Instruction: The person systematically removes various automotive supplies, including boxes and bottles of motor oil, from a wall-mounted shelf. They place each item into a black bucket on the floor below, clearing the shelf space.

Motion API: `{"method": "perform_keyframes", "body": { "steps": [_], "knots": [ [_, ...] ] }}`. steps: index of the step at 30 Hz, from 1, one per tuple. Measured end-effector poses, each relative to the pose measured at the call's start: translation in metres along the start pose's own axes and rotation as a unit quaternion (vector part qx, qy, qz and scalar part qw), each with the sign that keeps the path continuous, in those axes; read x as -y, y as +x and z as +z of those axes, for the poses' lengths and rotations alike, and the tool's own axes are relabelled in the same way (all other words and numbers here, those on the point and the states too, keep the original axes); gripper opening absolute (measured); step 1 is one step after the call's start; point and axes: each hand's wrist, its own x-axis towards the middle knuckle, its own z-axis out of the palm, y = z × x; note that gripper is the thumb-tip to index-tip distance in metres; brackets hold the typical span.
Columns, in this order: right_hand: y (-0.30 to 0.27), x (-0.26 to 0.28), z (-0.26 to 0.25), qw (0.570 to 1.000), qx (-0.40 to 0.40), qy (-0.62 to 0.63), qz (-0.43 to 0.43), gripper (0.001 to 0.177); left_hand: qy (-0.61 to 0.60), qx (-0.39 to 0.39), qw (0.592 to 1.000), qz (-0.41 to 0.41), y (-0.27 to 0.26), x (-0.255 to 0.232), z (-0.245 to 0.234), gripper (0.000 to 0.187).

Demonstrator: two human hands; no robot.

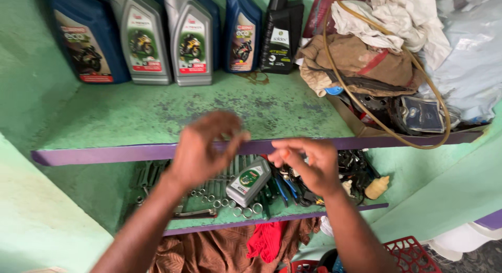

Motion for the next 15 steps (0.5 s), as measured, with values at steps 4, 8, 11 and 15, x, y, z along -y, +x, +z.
{"method": "perform_keyframes", "body": {
  "steps": [4,8,11,15],
  "knots": [
    [0.068,0.025,0.025,0.99,0.072,-0.114,-0.051,0.028,0.186,-0.043,0.98,0.06,0.045,0.059,-0.039,0.039],
    [0.141,-0.002,0.053,0.995,0.072,-0.065,-0.014,0.058,0.261,-0.044,0.964,0.013,0.05,0.113,-0.052,0.062],
    [0.194,-0.047,0.071,0.999,0.009,-0.042,0.006,0.066,0.244,-0.085,0.966,-0.011,0.047,0.136,-0.046,0.07],
    [0.228,-0.099,0.083,0.975,-0.078,-0.207,0.001,0.077,0.227,-0.068,0.97,-0.056,0.044,0.146,-0.043,0.088]
  ]
}}
